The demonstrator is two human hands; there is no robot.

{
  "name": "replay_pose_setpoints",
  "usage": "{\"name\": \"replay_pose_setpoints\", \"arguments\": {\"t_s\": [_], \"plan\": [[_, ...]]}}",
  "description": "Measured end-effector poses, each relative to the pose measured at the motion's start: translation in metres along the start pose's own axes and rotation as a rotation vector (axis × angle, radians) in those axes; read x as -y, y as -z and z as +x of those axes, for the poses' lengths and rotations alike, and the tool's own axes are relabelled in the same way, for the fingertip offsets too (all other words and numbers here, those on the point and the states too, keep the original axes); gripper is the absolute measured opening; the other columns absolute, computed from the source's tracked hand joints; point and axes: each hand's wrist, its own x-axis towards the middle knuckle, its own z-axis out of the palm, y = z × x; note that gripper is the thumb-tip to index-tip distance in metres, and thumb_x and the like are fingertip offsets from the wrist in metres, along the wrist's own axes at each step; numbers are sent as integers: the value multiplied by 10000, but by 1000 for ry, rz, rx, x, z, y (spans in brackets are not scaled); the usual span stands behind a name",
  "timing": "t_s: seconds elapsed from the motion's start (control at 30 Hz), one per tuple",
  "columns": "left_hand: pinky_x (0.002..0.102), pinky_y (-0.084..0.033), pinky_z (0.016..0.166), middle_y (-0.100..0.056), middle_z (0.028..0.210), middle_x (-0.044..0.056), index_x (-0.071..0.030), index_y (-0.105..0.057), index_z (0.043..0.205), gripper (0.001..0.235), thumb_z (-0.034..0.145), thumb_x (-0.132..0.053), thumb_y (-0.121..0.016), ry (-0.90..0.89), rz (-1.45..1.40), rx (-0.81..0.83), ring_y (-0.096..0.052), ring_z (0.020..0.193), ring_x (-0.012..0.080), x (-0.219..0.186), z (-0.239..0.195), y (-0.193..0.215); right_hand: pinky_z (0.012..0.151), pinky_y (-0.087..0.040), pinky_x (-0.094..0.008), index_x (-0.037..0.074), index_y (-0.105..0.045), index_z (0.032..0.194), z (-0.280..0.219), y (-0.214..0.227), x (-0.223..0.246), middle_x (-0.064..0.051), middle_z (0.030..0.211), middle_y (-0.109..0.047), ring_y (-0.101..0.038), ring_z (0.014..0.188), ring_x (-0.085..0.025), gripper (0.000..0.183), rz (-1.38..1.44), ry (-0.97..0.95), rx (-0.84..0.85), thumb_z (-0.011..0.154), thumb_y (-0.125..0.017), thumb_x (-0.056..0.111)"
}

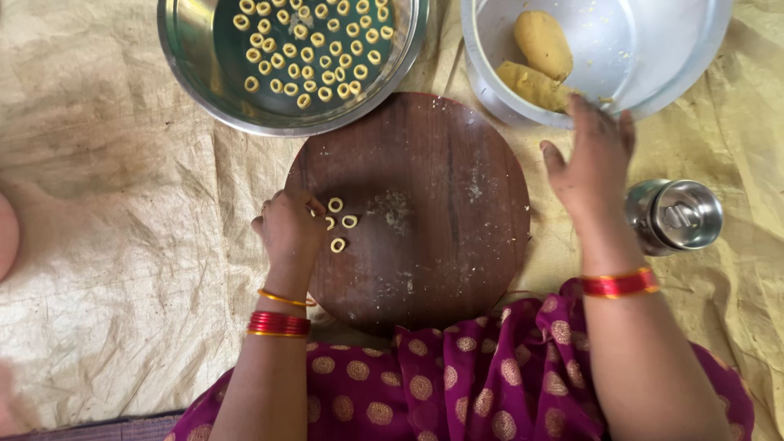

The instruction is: The person takes small pieces of dough, rolls them into thin ropes on a wooden board, and forms them into small rings by joining the ends. The finished rings are placed into a metal tray. The person repeats this process continuously.

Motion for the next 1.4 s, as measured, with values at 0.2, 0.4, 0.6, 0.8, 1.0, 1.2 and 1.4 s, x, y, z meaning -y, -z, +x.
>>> {"name": "replay_pose_setpoints", "arguments": {"t_s": [0.2, 0.4, 0.6, 0.8, 1.0, 1.2, 1.4], "plan": [[535, -405, 952, -741, 859, 72, -179, -783, 815, 62, 828, -118, -782, -88, -27, -113, -686, 896, 296, 2, -2, 3, 1235, -287, -465, 65, -613, 1307, 5, 6, 9, -130, 1138, -734, -665, 1178, -299, 419, -131, 55, -130, 926, -787, 76], [511, -397, 986, -749, 797, 43, -208, -794, 763, 141, 736, -70, -793, -58, -55, -25, -694, 899, 269, -3, -3, 6, 1164, -317, -454, 96, -658, 1257, 8, 25, 14, -113, 1060, -759, -696, 1069, -297, 375, -18, 10, -40, 906, -783, 53], [513, -405, 957, -745, 782, 35, -205, -786, 758, 136, 675, -124, -857, -32, -90, 3, -695, 889, 260, -2, -3, 11, 955, -565, -323, 127, -692, 1250, 28, 32, -8, -58, 1147, -746, -714, 1058, -180, 547, 349, -261, 204, 758, -579, -82], [504, -417, 930, -751, 781, 19, -228, -790, 784, 109, 766, -121, -804, -25, -75, -6, -702, 870, 253, -5, 5, 20, 985, -568, -356, 82, -722, 1283, 99, 6, -42, -118, 1238, -751, -729, 1130, -230, 376, 298, -408, 193, 919, -767, 162], [478, -411, 982, -759, 733, 14, -234, -781, 837, 136, 784, -111, -800, 1, -77, 71, -733, 802, 225, -3, 10, 20, 875, -575, -450, -23, -562, 1355, 163, -61, -70, -257, 1261, -620, -652, 1124, -392, 775, 190, -642, 417, 833, -873, 457], [495, -386, 973, -754, 815, 9, -207, -790, 788, 154, 697, -98, -847, -4, -96, 69, -698, 864, 231, -1, 13, 16, 952, -564, -384, -39, -738, 1183, 173, -92, -80, -232, 1140, -749, -733, 1048, -335, 753, -44, -456, 487, 674, -949, 475], [499, -392, 1000, -766, 851, 12, -207, -791, 791, 161, 721, -63, -796, -34, -132, 45, -704, 883, 236, 1, 14, 10, 948, -584, -359, -24, -736, 1210, 170, -46, -63, -225, 1144, -759, -745, 1003, -285, 699, 51, -286, 285, 679, -973, 363]]}}
